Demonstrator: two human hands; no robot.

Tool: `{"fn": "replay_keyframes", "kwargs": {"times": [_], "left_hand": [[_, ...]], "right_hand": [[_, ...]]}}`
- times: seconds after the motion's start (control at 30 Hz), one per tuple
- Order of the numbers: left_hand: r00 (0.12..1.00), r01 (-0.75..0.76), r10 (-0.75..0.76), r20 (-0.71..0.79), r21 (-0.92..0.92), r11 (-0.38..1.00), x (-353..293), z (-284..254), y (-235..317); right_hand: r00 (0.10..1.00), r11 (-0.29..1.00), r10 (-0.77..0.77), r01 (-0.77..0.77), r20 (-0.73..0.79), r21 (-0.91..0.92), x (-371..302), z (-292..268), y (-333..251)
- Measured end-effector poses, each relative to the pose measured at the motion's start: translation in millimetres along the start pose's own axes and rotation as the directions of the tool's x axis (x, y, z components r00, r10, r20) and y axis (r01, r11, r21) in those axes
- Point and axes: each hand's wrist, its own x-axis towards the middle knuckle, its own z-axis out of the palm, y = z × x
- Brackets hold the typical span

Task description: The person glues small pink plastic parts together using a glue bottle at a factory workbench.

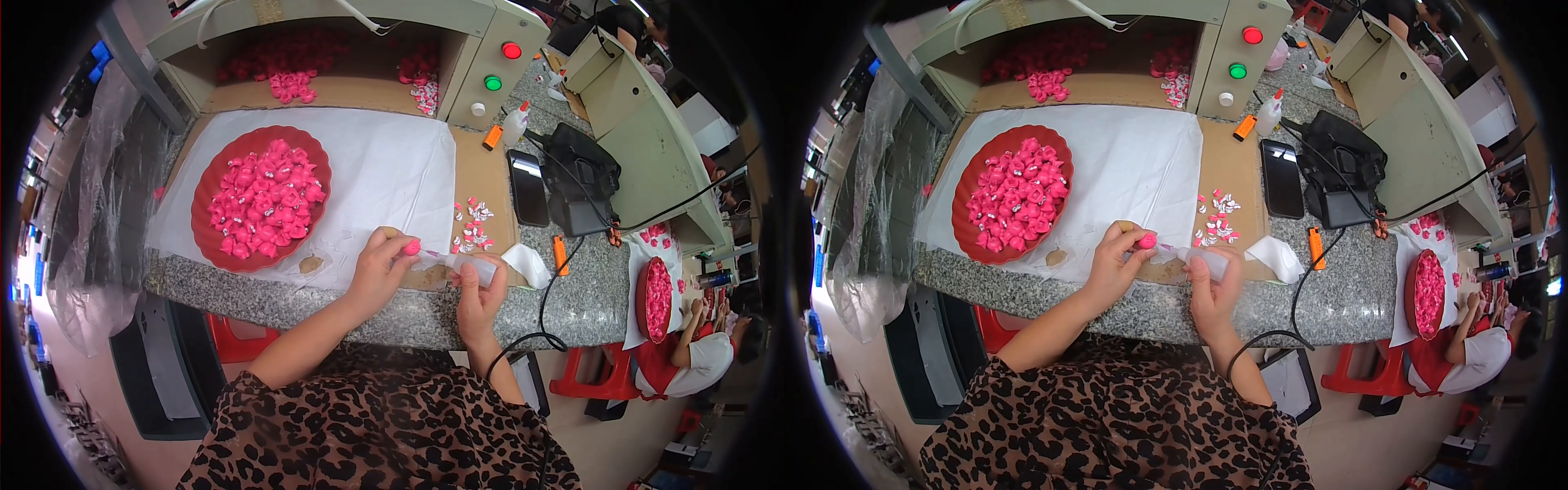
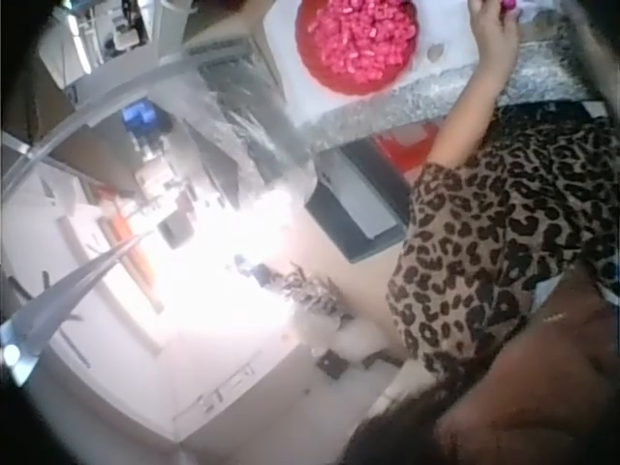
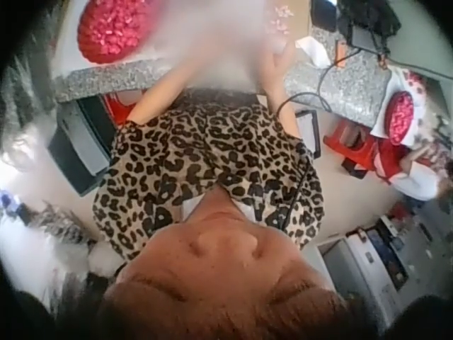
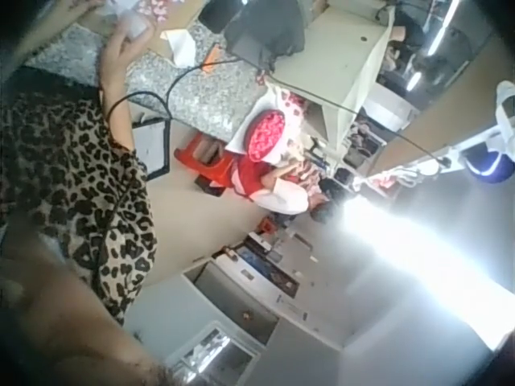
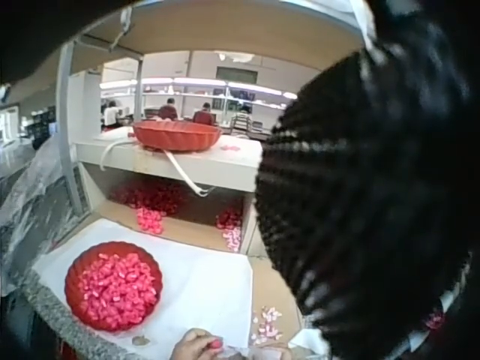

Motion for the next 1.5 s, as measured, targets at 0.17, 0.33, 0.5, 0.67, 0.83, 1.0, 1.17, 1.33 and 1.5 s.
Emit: {"fn": "replay_keyframes", "kwargs": {"times": [0.17, 0.33, 0.5, 0.67, 0.83, 1.0, 1.17, 1.33, 1.5], "left_hand": [[0.991, -0.046, 0.036, 0.127, 0.076, 0.996, 3, -6, 5], [0.954, 0.135, -0.102, 0.283, -0.102, 0.986, 8, -18, 6], [0.898, 0.086, -0.106, 0.428, 0.064, 0.994, 14, -27, 11], [0.887, 0.026, -0.026, 0.460, 0.007, 1.000, 14, -25, 4], [0.877, 0.035, -0.043, 0.478, 0.026, 0.999, 15, -26, 4], [0.876, 0.028, -0.037, 0.481, 0.026, 0.999, 14, -25, 4], [0.882, 0.023, -0.026, 0.471, 0.012, 1.000, 15, -25, 4], [0.880, 0.031, -0.038, 0.473, 0.022, 0.999, 14, -26, 4], [0.880, 0.021, -0.030, 0.474, 0.023, 1.000, 13, -25, 3]], "right_hand": [[0.999, 0.997, 0.043, -0.042, -0.024, 0.069, 2, -2, 1], [0.999, 0.991, 0.033, -0.028, -0.041, 0.127, 9, -3, -5], [0.994, 0.992, 0.089, -0.094, 0.059, 0.088, 12, -7, -7], [0.995, 0.995, 0.076, -0.081, 0.068, 0.065, 12, -5, -6], [0.989, 0.995, 0.096, -0.099, 0.117, 0.020, 12, -9, -5], [0.989, 0.998, 0.061, -0.062, 0.134, 0.000, 12, -9, -7], [0.995, 0.998, 0.066, -0.067, 0.080, 0.003, 13, -5, -9], [0.990, 0.997, 0.081, -0.078, 0.114, -0.029, 12, -9, -11], [0.991, 0.998, 0.043, -0.037, 0.128, -0.043, 13, -9, -10]]}}
